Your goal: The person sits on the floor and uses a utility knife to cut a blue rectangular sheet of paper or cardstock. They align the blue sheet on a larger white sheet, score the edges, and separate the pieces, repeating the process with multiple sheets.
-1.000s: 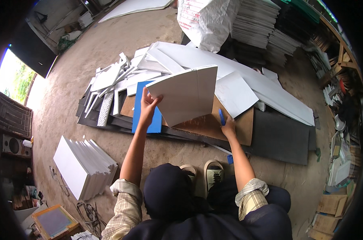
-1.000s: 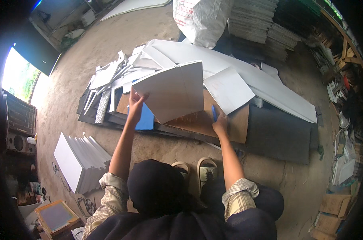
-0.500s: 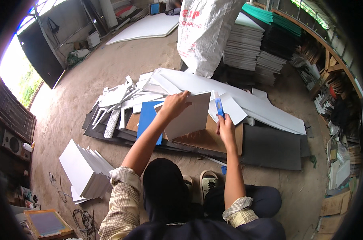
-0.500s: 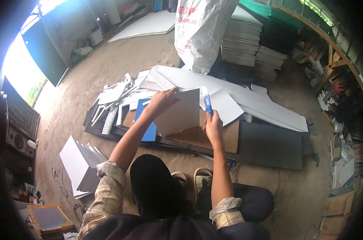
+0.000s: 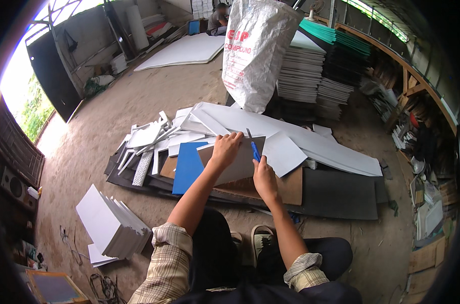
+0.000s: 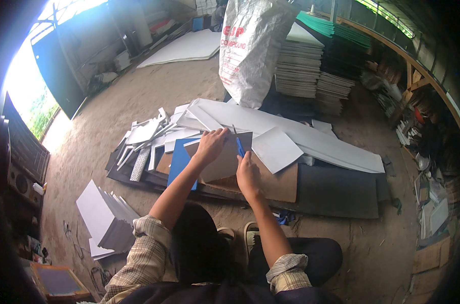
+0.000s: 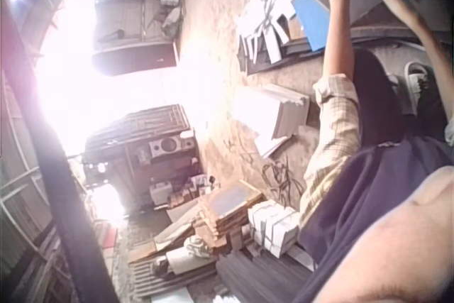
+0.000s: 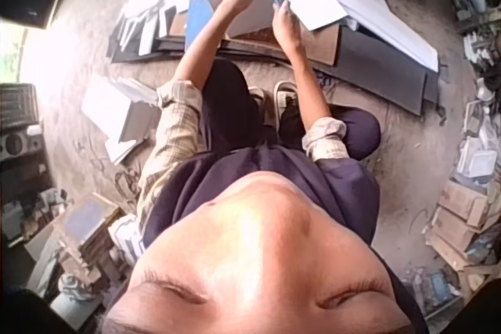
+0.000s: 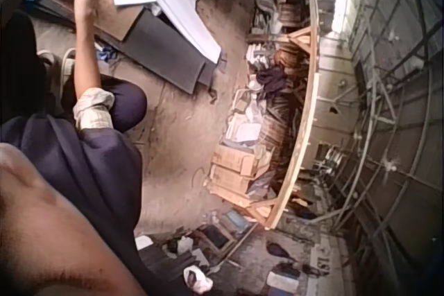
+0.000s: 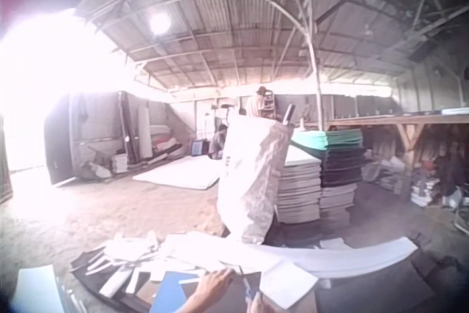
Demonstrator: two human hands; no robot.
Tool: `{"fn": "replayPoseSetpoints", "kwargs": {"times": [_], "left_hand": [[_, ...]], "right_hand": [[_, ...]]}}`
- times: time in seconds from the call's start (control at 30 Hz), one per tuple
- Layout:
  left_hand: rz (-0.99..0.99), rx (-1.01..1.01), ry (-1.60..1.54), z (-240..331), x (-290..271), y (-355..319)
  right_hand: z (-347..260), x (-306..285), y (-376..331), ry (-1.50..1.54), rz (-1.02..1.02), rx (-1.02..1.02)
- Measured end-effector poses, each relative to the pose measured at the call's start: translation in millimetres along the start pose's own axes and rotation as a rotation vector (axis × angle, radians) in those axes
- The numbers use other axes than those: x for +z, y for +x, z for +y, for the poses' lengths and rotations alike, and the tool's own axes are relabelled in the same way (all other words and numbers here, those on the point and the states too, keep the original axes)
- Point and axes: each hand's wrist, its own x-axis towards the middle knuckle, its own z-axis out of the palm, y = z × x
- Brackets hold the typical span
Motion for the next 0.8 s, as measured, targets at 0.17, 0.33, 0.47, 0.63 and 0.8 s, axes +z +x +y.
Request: {"fn": "replayPoseSetpoints", "kwargs": {"times": [0.17, 0.33, 0.47, 0.63, 0.8], "left_hand": [[0.112, -0.001, 0.035, 5, 3, 1], [0.172, 0.023, 0.020, 2, 6, 0], [0.131, 0.024, 0.011, 3, 3, -2], [0.136, 0.026, -0.024, 1, 5, -1], [0.130, 0.043, -0.032, 7, 4, 1]], "right_hand": [[-2, 3, 3, -0.118, -0.020, -0.010], [-12, 1, 1, -0.129, -0.052, 0.020], [-21, -2, 1, -0.171, -0.094, 0.075], [-20, 7, 8, -0.226, -0.075, 0.049], [-13, 15, 28, -0.221, 0.043, -0.059]]}}
